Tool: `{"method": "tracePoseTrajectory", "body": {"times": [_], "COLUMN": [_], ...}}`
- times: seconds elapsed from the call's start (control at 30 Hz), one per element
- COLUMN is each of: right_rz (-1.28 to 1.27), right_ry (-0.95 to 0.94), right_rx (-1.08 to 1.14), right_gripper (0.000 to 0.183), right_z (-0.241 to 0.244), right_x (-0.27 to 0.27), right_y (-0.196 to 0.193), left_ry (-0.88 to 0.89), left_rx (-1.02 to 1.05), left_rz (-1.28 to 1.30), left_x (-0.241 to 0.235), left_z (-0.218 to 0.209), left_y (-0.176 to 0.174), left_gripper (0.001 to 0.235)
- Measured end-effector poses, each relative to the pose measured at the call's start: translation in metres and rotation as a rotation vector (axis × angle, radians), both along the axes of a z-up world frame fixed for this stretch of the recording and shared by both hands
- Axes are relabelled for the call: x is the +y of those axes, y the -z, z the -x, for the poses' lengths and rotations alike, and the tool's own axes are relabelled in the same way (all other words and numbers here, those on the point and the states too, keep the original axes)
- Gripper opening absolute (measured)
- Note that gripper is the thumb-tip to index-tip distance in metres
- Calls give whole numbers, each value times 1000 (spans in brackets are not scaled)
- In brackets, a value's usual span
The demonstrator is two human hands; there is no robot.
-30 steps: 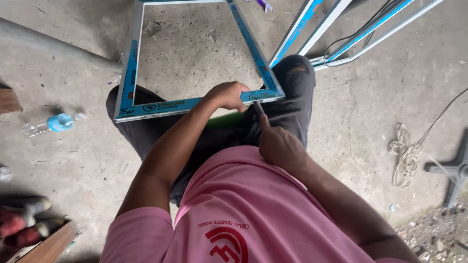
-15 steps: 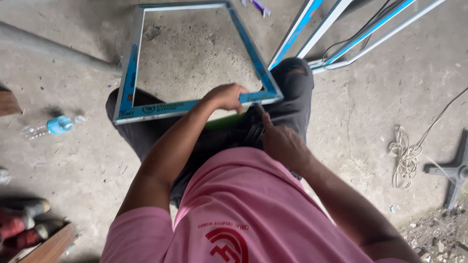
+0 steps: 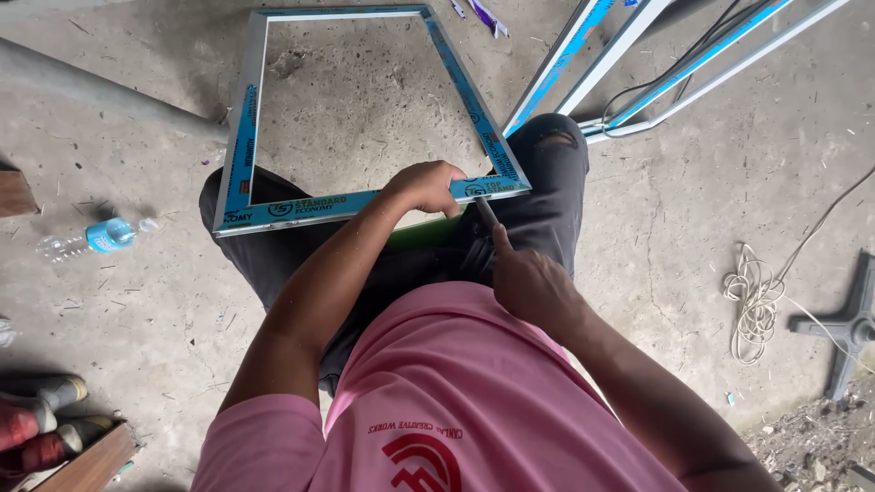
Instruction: Assembling aluminum frames by drilling holes and installing rivets using a power drill and a hand riveter.
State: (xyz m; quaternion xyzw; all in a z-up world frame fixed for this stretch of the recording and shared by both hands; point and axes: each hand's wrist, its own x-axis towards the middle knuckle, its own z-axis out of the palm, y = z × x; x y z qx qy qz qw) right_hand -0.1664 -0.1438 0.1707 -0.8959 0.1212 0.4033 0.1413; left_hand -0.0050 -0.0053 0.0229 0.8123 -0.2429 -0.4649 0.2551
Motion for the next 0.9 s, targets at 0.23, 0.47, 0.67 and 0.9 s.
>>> {"method": "tracePoseTrajectory", "body": {"times": [0.23,0.47,0.67,0.9], "right_rz": [8,-37,-33,-54], "right_ry": [-19,-35,-70,-23], "right_rx": [-63,-40,-39,-43], "right_gripper": [72,71,72,72], "right_z": [-14,-14,-13,-13], "right_x": [12,11,14,10], "right_y": [9,41,35,18], "left_ry": [14,-3,-8,-16], "left_rx": [-18,-21,-1,-5], "left_rz": [13,-15,-16,-19], "left_x": [-7,-7,-5,-5], "left_z": [-7,-9,-6,-12], "left_y": [8,5,-1,-15], "left_gripper": [54,60,63,66]}}
